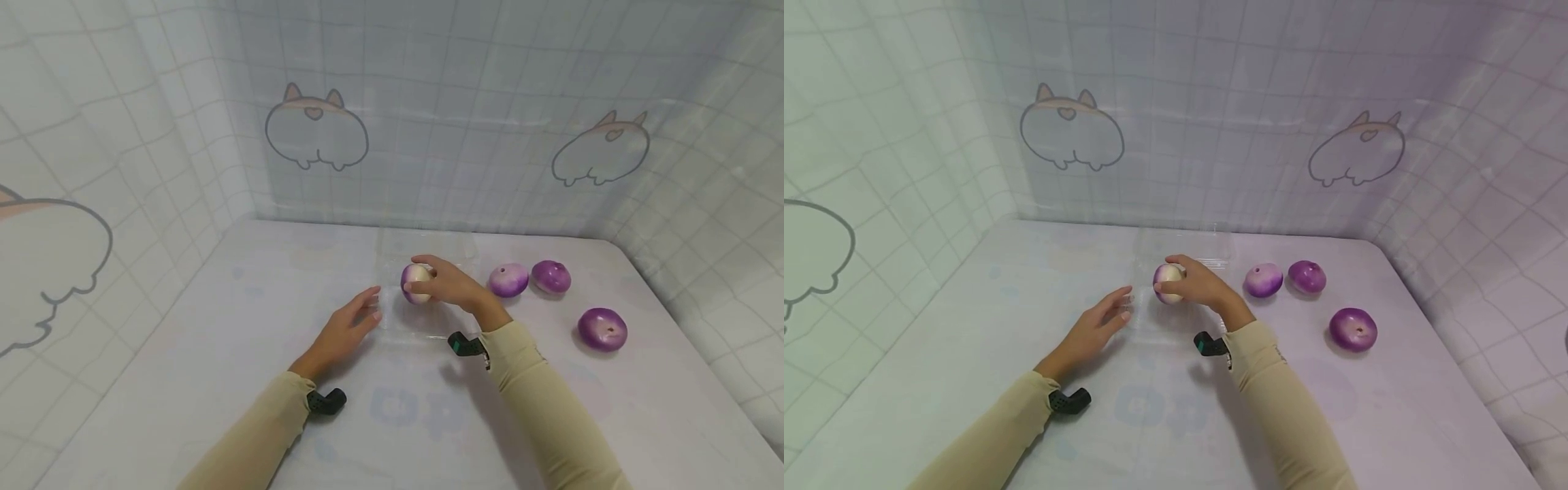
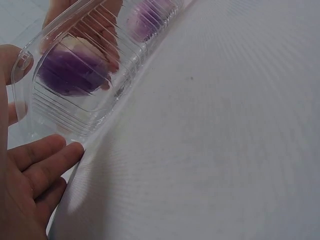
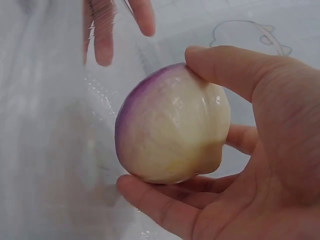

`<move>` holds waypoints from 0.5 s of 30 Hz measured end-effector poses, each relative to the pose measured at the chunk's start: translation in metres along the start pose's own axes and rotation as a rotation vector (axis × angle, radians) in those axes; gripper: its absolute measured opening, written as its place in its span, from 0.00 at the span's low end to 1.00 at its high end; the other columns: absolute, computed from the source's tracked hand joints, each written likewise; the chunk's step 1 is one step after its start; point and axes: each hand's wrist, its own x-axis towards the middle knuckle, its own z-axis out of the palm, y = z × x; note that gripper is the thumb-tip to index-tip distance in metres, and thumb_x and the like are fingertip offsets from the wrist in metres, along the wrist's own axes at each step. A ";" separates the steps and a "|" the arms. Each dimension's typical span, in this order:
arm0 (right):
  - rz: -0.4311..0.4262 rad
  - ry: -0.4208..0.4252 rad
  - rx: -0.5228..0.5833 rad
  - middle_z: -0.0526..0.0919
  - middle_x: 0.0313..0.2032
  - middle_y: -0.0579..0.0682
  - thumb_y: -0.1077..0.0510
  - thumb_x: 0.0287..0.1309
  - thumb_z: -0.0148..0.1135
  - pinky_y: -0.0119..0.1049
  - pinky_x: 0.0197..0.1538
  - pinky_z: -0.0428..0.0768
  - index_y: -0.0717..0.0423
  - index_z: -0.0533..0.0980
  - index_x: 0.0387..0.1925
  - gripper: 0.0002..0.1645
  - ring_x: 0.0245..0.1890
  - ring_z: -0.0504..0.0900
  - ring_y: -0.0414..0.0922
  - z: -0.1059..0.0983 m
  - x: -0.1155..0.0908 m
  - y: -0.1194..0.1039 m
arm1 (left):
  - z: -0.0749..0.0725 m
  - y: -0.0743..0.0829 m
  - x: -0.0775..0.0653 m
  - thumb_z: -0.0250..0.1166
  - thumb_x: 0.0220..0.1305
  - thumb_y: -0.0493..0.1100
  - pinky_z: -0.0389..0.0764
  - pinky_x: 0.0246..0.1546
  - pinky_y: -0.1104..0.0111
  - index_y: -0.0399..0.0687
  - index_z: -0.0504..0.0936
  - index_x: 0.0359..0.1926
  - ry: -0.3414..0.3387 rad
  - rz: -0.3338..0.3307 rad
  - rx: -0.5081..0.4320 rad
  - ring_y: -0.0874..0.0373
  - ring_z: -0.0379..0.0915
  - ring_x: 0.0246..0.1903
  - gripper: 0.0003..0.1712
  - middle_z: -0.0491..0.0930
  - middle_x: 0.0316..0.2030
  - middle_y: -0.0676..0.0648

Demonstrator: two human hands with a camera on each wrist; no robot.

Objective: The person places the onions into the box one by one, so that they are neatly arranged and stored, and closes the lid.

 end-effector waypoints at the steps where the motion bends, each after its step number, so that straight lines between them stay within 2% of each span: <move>1: 0.000 -0.004 0.004 0.78 0.53 0.58 0.47 0.60 0.71 0.49 0.50 0.83 0.49 0.63 0.73 0.43 0.48 0.80 0.50 0.001 0.000 0.000 | 0.000 0.001 0.000 0.59 0.75 0.52 0.66 0.67 0.50 0.51 0.63 0.75 0.000 -0.002 -0.001 0.50 0.69 0.65 0.33 0.73 0.66 0.42; 8: -0.025 -0.019 -0.012 0.79 0.51 0.56 0.48 0.57 0.73 0.50 0.49 0.83 0.50 0.66 0.72 0.44 0.47 0.79 0.49 0.008 0.003 0.001 | 0.000 0.002 -0.001 0.59 0.75 0.50 0.70 0.64 0.50 0.48 0.64 0.75 0.000 0.007 -0.001 0.50 0.70 0.64 0.32 0.73 0.66 0.42; 15: -0.039 -0.018 -0.059 0.77 0.55 0.57 0.48 0.60 0.69 0.43 0.48 0.83 0.53 0.64 0.74 0.44 0.51 0.78 0.49 0.010 0.004 -0.001 | 0.001 0.001 0.000 0.59 0.75 0.48 0.70 0.64 0.51 0.47 0.64 0.75 0.006 0.021 0.001 0.50 0.71 0.63 0.32 0.73 0.66 0.42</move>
